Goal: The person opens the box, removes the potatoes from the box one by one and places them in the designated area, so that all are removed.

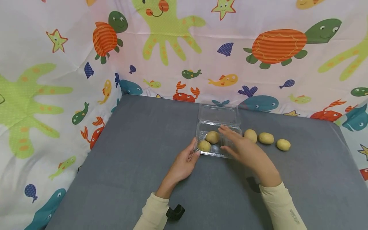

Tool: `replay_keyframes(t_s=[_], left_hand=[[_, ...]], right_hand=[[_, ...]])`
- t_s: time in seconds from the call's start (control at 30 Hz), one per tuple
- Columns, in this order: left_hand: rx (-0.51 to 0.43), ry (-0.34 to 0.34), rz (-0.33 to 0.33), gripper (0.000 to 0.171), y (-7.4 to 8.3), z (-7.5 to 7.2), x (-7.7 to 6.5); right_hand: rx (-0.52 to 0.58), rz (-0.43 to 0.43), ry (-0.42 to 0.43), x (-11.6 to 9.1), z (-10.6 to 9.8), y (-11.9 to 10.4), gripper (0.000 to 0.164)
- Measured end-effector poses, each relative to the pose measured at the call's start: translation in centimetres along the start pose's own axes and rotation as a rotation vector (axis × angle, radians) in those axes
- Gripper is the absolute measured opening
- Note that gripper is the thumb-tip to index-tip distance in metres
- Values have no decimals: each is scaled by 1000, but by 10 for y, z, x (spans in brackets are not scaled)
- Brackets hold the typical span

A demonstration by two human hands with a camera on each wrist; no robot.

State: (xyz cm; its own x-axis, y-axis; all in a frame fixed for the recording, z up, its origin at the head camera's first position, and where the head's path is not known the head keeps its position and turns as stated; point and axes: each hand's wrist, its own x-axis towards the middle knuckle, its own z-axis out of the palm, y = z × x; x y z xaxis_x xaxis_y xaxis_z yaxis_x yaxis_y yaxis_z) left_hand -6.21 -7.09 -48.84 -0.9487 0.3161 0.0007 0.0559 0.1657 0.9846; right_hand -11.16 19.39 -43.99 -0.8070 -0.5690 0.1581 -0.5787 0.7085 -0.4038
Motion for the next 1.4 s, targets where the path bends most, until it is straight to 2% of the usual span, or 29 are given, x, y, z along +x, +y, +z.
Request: replay_keyframes(t_s=[0.4,0.7,1.0,1.4], left_hand=[[0,-2,-12,64,-2,2,1],[-12,-1,0,64,0,3,1],[1,1,-18,64,-2,0,2],[-5,-7,-16,64,-2,1,3]], right_hand=[[4,28,-48,9,19,3,68],[7,41,-75,15,19,2,69],[-12,58,-101,22,23,2,70],[-14,17,-64,29,26,6,68]])
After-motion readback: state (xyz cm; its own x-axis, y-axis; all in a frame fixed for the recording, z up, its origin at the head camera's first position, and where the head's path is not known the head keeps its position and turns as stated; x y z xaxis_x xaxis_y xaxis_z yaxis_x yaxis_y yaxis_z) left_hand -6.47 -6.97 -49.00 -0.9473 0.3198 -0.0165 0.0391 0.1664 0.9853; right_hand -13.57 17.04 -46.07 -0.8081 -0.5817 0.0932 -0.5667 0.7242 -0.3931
